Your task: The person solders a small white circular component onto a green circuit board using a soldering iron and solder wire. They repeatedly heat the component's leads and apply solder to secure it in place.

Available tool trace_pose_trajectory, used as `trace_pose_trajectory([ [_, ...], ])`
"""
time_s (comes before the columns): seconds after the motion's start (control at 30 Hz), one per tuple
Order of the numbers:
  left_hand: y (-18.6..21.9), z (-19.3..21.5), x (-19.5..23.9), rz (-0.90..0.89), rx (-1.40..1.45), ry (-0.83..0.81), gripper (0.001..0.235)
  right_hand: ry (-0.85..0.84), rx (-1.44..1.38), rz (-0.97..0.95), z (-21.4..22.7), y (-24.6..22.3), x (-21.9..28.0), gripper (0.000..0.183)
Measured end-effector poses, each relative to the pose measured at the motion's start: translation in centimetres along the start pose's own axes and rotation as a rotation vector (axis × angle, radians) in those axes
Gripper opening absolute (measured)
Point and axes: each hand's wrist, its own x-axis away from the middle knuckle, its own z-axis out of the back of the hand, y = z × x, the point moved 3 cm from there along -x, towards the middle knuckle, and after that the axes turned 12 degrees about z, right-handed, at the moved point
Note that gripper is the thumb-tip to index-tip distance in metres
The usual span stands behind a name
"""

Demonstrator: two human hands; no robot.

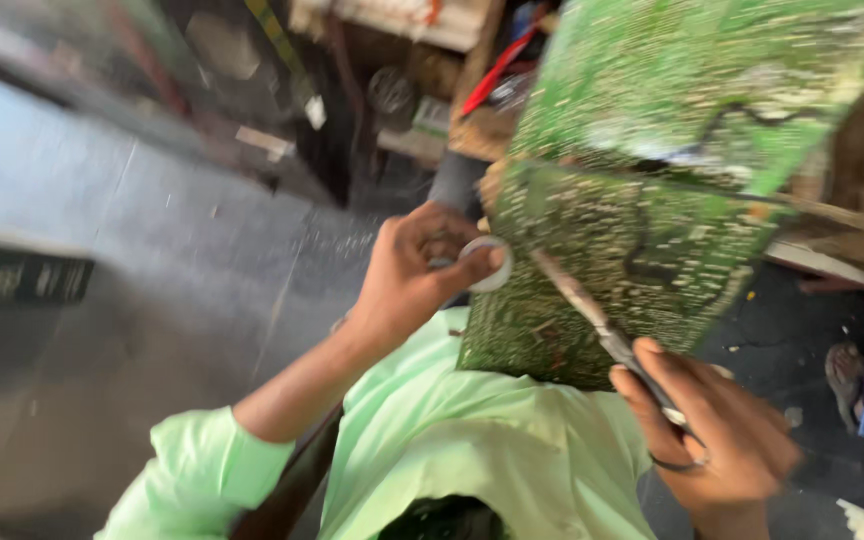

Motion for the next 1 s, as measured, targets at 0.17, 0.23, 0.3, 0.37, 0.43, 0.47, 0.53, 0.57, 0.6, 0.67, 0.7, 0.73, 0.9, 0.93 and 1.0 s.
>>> trace_pose_trajectory([
  [0.17, -3.7, 5.7, 0.0, 0.143, 0.114, -0.194, 0.026, -0.561, -0.126, 0.056, 0.9, 2.7, -1.4, 0.071],
  [0.23, -7.1, 9.7, -1.2, 0.104, 0.077, -0.186, 0.026, -0.643, -0.43, 0.052, 0.9, 3.8, -0.8, 0.073],
  [0.3, -12.1, 14.5, -3.3, 0.104, 0.078, -0.183, 0.024, -0.438, -0.296, 0.04, 0.7, 4.2, 0.6, 0.06],
  [0.37, -18.4, 19.2, -4.9, 0.174, -0.159, 0.024, 0.022, -0.338, -0.221, -0.053, 0.7, 4.2, 1.6, 0.053],
  [0.43, -23.9, 22.1, -4.9, 0.082, -0.789, 0.15, 0.018, -0.334, -0.203, -0.216, 0.4, 4.8, 1.2, 0.054],
  [0.47, -25.6, 22.8, -5.3, -0.063, -1.159, 0.072, 0.015, -0.366, -0.354, -0.186, 0.3, 5.2, 0.2, 0.052],
  [0.53, -25.5, 25.5, -9.4, -0.26, -1.135, 0.307, 0.013, -0.369, -0.64, -0.146, -0.3, 5.6, -0.6, 0.049],
  [0.57, -26.4, 24.3, -8.2, -0.302, -1.084, 0.395, 0.013, -0.377, -0.515, -0.237, 0.4, 5.3, 0.6, 0.053],
  [0.6, -26.7, 23.0, -6.9, -0.242, -0.906, 0.425, 0.013, -0.387, -0.387, -0.325, 1.1, 4.9, 1.9, 0.058],
  [0.67, -23.0, 22.8, -8.0, -0.183, -0.55, 0.574, 0.014, -0.419, -0.251, -0.224, 1.4, 6.4, 0.8, 0.06],
  [0.7, -20.5, 21.6, -8.7, -0.184, -0.307, 0.498, 0.013, -0.44, -0.236, -0.128, 1.7, 5.9, 0.9, 0.058],
  [0.73, -18.1, 19.8, -8.7, -0.178, -0.067, 0.414, 0.011, -0.422, -0.221, -0.102, 2.0, 5.4, 1.0, 0.058],
  [0.9, -8.5, 6.7, -3.0, -0.079, 0.424, 0.136, 0.015, -0.261, -0.267, 0.013, 2.5, 2.4, -3.4, 0.061],
  [0.93, -7.3, 4.6, -1.9, -0.07, 0.467, 0.058, 0.016, -0.242, -0.316, 0.086, 2.4, 1.4, -4.1, 0.062],
  [1.0, -5.7, 1.3, 0.1, 0.016, 0.499, -0.011, 0.018, -0.089, -0.074, -0.058, 1.8, 0.0, -4.0, 0.04],
])
